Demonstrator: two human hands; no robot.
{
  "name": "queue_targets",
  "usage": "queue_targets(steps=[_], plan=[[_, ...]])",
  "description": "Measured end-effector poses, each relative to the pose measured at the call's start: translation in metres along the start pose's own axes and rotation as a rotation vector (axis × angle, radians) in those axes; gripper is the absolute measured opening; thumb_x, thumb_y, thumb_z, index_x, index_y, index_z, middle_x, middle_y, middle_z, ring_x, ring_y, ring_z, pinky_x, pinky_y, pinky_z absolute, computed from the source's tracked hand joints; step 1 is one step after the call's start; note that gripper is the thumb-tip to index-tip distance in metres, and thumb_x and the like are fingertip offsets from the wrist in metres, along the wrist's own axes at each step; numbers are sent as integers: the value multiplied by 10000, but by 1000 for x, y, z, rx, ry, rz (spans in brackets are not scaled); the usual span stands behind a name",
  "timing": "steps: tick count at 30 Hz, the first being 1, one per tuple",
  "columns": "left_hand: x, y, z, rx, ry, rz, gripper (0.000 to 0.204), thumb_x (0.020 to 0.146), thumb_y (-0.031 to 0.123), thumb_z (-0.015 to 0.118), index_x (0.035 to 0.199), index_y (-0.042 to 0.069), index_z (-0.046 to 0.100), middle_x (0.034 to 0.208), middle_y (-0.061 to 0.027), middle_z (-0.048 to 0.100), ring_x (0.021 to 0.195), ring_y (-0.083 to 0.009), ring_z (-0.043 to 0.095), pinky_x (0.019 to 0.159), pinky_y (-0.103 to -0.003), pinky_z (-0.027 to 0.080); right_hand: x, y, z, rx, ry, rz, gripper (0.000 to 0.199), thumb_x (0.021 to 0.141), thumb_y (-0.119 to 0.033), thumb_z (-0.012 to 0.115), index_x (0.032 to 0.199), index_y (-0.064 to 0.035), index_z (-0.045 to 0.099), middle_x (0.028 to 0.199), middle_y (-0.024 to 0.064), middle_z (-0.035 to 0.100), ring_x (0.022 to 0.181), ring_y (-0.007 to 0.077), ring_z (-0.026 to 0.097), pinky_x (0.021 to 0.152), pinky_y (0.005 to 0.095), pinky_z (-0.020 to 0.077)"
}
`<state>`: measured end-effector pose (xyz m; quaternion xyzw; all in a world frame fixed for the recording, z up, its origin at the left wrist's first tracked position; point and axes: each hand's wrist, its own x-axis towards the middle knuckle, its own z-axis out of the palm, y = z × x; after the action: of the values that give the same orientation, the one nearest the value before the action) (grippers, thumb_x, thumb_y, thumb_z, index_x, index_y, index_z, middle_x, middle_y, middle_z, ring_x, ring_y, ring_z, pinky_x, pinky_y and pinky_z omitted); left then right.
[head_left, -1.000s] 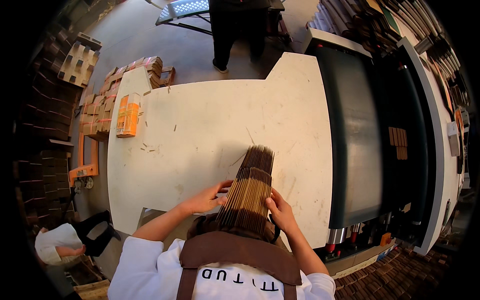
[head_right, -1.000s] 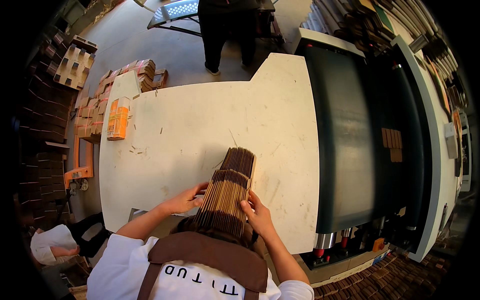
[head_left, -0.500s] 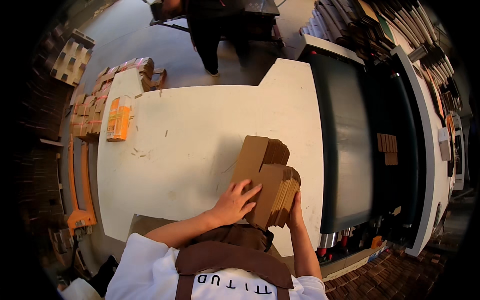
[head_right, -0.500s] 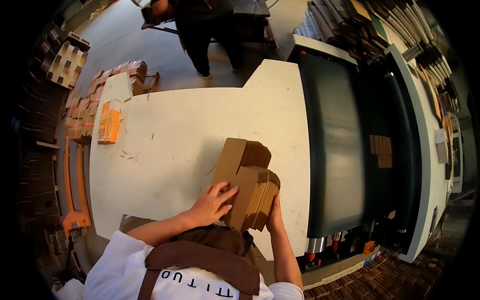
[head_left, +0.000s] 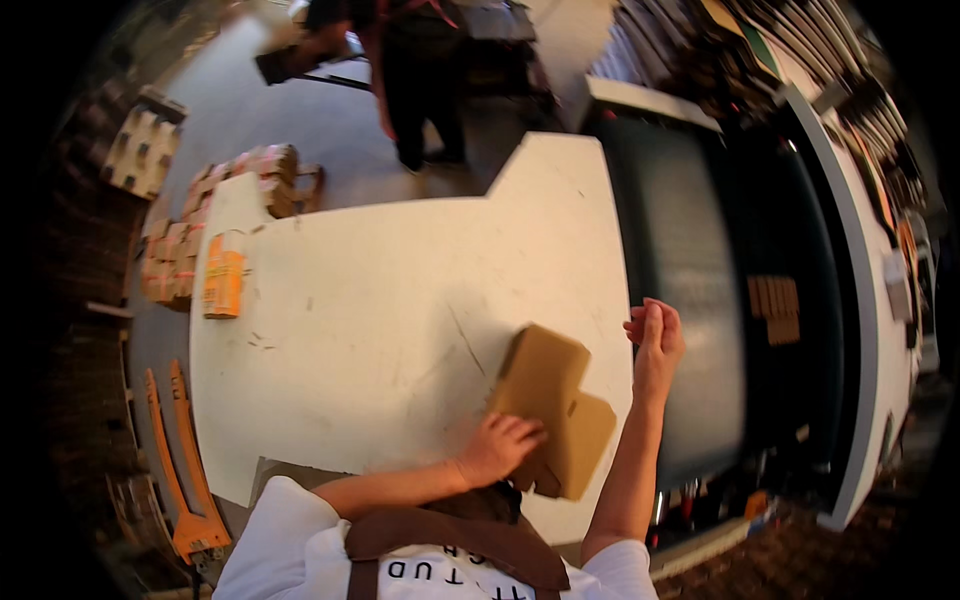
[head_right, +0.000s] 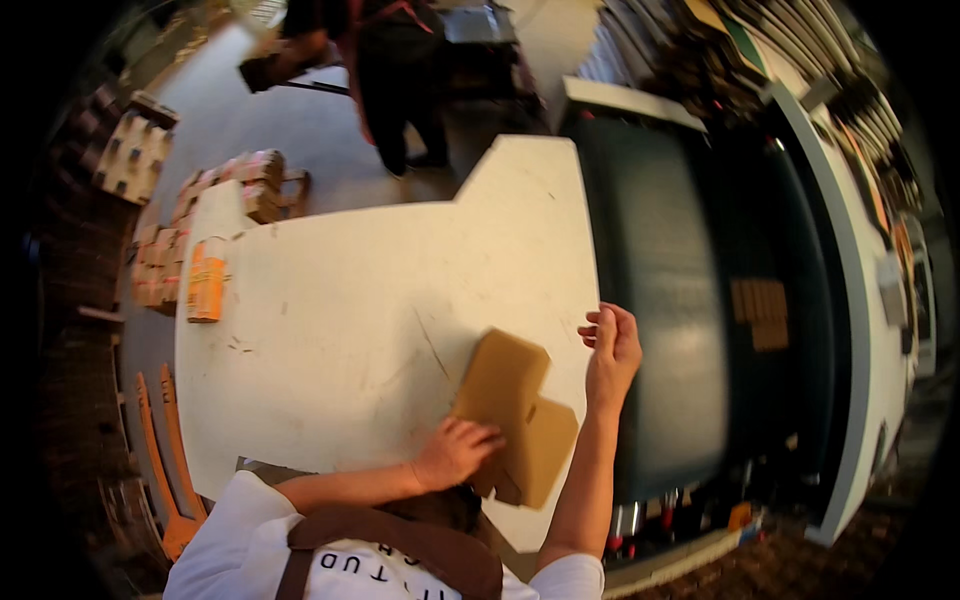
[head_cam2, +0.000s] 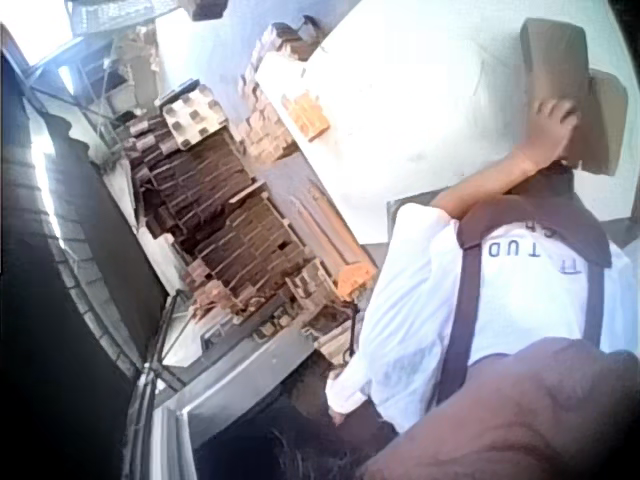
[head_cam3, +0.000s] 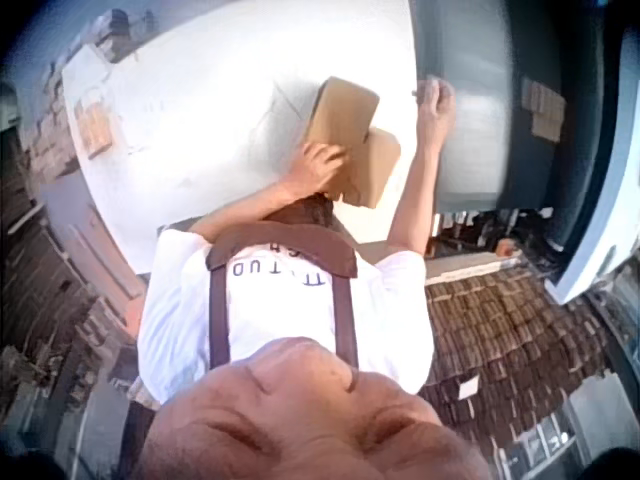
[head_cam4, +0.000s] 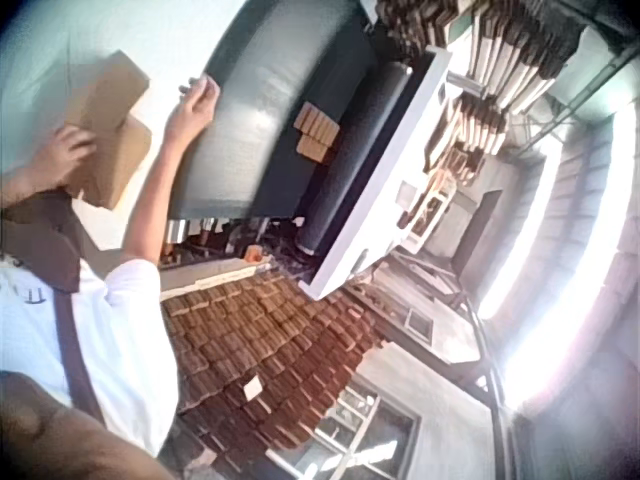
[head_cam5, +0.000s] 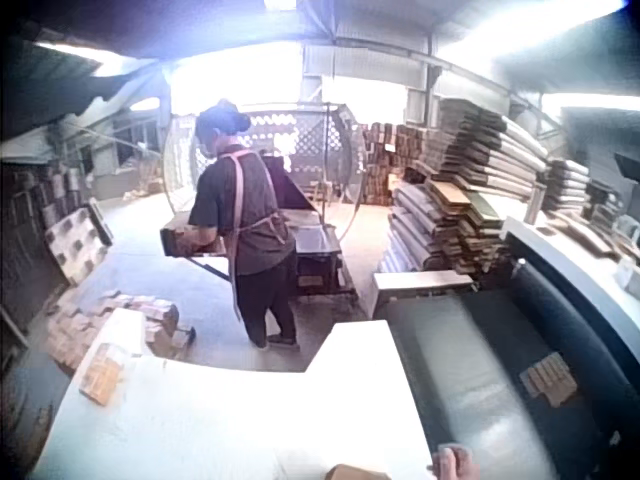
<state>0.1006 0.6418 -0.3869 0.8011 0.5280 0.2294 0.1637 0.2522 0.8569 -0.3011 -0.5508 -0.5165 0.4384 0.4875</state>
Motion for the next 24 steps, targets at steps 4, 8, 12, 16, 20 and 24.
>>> queue_targets(steps=[4,8,12,16,20,24], plan=[[-13,-2,21,18,-37,-27,457,819,199,511,1271,146,561,1242,-17,557,1008,-198,516,903,-355,390,37,4,89,499,4,52,253,976,-269,525,1061,-39,587,887,60,638,677,120,601,636,245,503],[-6,-11,-1,-95,-78,-48,327,818,192,526,1111,84,624,1180,-120,581,1064,-292,513,977,-405,371,63,60,130,696,37,213,269,970,-312,528,1068,-68,584,902,27,634,732,118,605,650,239,507],[-21,-14,43,-253,6,-94,295,819,166,507,1048,20,620,1130,-158,580,1006,-317,531,901,-425,423,62,83,137,758,19,335,266,966,-324,527,1060,-83,590,891,10,620,727,104,574,653,242,480],[-16,-21,72,-388,0,-66,260,870,130,493,1050,-19,607,1109,-193,578,987,-340,545,854,-431,448,70,87,119,817,49,366,246,966,-314,526,1045,-93,599,881,2,616,720,92,555,651,230,470],[-25,-31,85,-568,19,-154,256,903,107,480,1079,-38,597,1065,-207,596,959,-359,559,829,-427,456,77,101,113,881,65,343,239,974,-302,514,1036,-88,602,887,3,616,719,82,553,648,221,471],[-36,-39,74,-580,-23,-140,304,872,181,536,1100,-19,566,1192,-192,525,1040,-350,526,898,-438,409,76,100,116,906,93,365,242,976,-302,514,1030,-84,605,890,6,620,735,75,563,643,223,478]])
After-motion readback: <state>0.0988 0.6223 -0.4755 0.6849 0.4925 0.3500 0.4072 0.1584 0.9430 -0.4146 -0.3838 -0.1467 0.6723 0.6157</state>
